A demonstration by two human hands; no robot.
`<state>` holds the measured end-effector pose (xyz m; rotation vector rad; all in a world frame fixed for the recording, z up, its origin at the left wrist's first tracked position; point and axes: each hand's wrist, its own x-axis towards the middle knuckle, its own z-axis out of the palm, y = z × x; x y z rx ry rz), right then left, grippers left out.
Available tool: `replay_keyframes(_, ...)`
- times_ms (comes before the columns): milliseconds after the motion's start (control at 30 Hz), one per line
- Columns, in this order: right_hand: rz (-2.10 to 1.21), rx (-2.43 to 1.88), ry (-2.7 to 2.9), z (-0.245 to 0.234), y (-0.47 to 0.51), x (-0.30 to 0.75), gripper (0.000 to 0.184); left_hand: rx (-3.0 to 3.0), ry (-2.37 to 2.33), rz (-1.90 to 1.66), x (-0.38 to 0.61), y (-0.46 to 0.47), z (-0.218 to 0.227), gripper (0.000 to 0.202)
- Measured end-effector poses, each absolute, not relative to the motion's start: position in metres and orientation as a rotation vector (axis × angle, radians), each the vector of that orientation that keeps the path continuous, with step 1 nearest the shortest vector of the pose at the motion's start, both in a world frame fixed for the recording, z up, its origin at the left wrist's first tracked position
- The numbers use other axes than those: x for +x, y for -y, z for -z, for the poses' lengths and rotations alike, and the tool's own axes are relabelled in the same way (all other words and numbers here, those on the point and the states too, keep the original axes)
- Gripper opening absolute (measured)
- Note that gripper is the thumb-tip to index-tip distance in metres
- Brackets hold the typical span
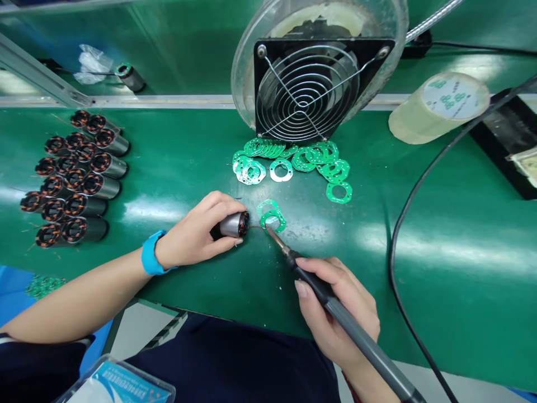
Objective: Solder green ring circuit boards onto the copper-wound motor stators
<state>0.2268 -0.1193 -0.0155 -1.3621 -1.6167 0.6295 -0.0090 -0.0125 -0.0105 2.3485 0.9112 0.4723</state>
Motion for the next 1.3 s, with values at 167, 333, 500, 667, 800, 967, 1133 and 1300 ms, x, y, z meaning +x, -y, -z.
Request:
replay_keyframes(167,-0.515,-1.335,1.698,0.012,0.118,0.227,0.039,2.361,-0.913,-0.461,-0.009,0.013,0.01,0.032)
replay_keyframes(333,-0.498,-1.413,1.846,0.013,0.119,0.229,0.044,2.379,-0.927,-0.452,-0.007,0.013,0.01,0.033)
replay_keyframes(500,-0.519,-1.424,1.859,0.015,0.112,0.224,0.028,2.357,-0.97,-0.422,-0.005,0.014,0.008,0.032)
replay_keyframes(667,-0.573,-1.643,1.8,0.012,0.103,0.211,0.024,2.127,-1.105,-0.457,-0.002,0.02,-0.001,0.031)
replay_keyframes(800,-0.644,-1.653,1.607,0.012,0.098,0.195,0.031,1.923,-1.078,-0.516,0.0,0.027,-0.01,0.033)
replay_keyframes(967,-0.655,-1.548,1.258,0.013,0.095,0.183,0.03,1.65,-0.902,-0.411,-0.001,0.033,-0.008,0.041)
replay_keyframes(1133,-0.936,-1.375,1.406,0.007,0.084,0.187,0.026,1.999,-0.875,-0.394,0.0,0.032,0.004,0.037)
replay_keyframes(1300,-0.383,-1.494,1.83,0.006,0.086,0.182,0.037,2.201,-0.839,-0.237,-0.011,0.02,-0.002,0.047)
